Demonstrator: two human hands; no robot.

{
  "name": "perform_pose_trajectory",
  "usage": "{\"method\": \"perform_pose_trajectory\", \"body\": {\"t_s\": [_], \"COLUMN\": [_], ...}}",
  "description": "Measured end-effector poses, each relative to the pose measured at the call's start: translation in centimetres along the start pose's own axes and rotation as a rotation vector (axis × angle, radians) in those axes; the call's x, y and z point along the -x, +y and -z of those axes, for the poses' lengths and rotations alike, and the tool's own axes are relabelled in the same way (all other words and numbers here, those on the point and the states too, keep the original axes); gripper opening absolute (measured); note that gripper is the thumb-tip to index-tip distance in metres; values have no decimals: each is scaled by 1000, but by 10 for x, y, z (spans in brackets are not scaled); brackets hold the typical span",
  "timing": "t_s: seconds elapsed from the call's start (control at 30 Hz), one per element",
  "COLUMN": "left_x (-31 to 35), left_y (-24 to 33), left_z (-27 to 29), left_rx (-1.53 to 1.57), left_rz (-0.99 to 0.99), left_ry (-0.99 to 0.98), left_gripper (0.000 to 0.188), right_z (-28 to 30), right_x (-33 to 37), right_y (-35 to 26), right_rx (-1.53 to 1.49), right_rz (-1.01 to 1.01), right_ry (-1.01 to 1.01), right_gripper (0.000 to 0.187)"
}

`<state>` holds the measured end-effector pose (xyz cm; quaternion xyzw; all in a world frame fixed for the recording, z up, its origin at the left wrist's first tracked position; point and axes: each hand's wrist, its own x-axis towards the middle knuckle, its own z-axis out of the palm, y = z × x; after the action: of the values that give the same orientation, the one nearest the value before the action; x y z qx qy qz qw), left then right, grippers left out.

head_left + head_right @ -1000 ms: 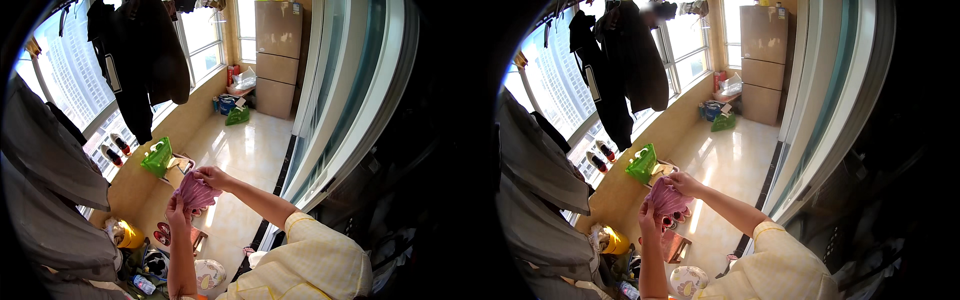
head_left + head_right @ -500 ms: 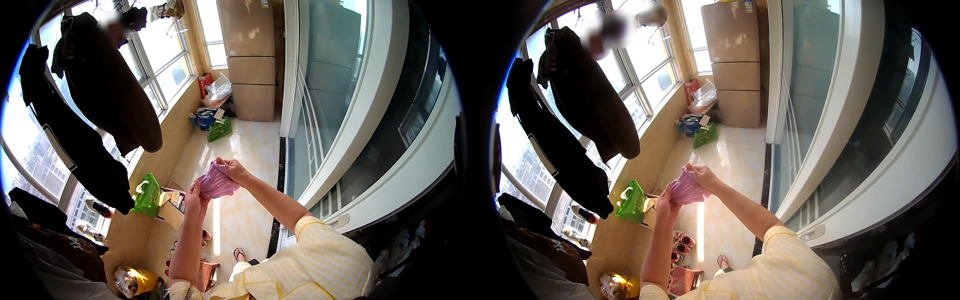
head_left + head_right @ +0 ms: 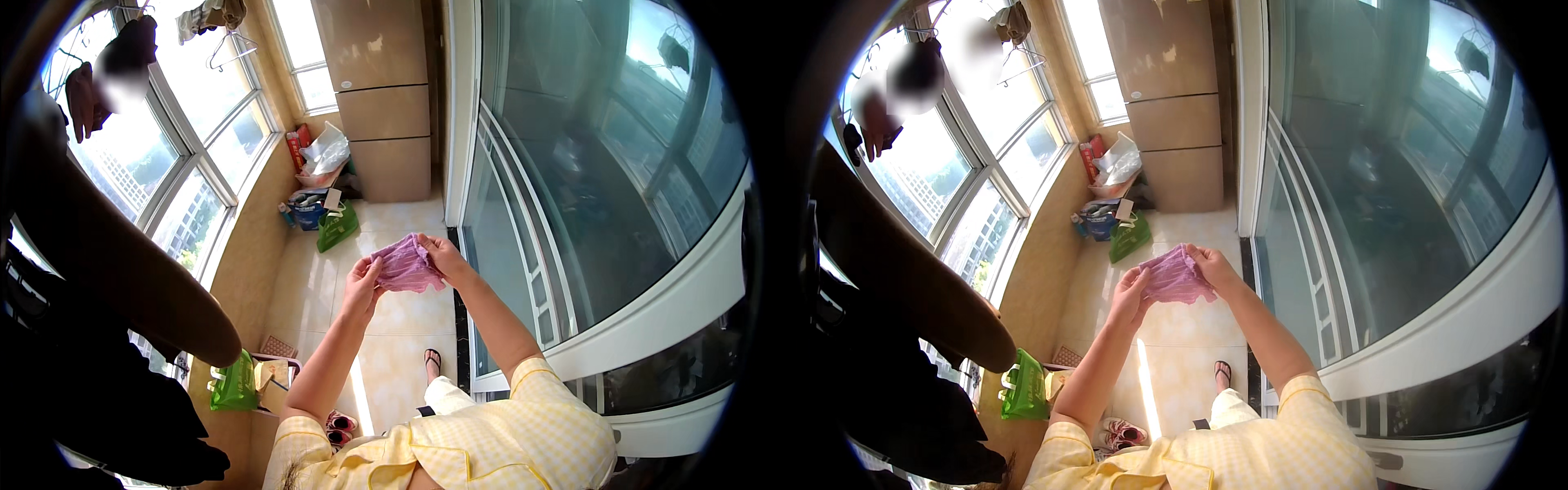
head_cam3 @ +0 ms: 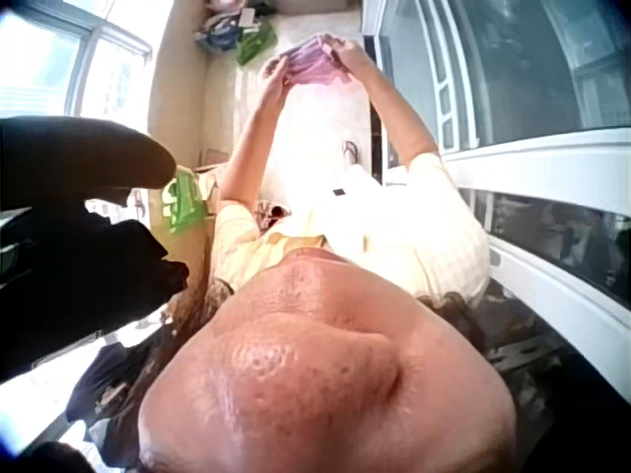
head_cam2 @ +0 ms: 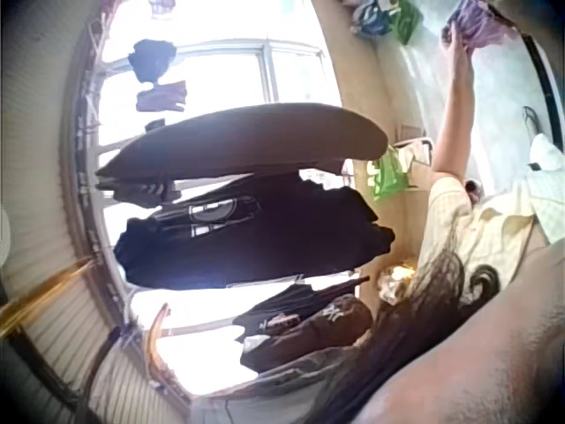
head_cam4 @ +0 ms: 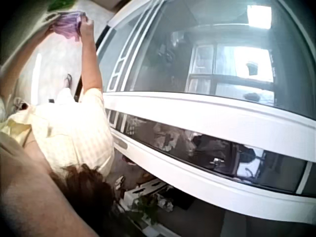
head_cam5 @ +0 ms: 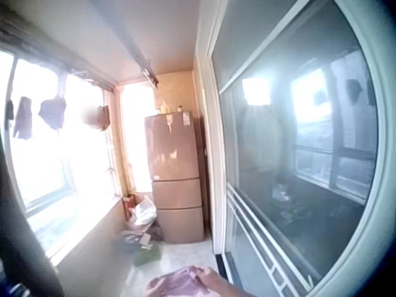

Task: The person washes a purple cloth in the kitchen sink, then walks to the balcony and wipes the exterior of a refrigerator with the cloth. The person opens the refrigerator door briefly before closing it and continuing to wipe the surface.

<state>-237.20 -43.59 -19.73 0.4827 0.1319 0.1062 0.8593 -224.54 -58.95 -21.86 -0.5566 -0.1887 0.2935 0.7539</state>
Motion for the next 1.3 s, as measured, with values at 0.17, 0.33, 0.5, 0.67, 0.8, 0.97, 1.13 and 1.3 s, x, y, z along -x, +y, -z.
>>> {"method": "perform_pose_trajectory", "body": {"t_s": [0.17,0.33,0.5,0.67,0.8,0.97,1.13,1.3], "left_x": [-122,-224,-313,-422,-503,-613,-700,-787], "left_y": [-2,18,29,52,71,107,106,97], "left_z": [-2,-4,22,50,50,43,33,17], "left_rx": [-19,-22,-28,-30,-36,-107,-125,-81], "left_rz": [50,5,39,30,51,46,166,272], "left_ry": [10,37,63,31,10,-62,-120,-134], "left_gripper": [19,18,18,18,26,26,26,31], "right_z": [54,77,90,97,113,138,161,204], "right_x": [-104,-191,-282,-384,-457,-554,-619,-695], "right_y": [3,-26,-15,-26,-36,-62,-72,-80], "right_rx": [20,48,-4,-54,-119,-210,-246,-287], "right_rz": [9,-5,31,75,17,40,102,24], "right_ry": [40,25,35,30,84,101,204,231], "right_gripper": [37,35,34,33,30,24,27,29]}}
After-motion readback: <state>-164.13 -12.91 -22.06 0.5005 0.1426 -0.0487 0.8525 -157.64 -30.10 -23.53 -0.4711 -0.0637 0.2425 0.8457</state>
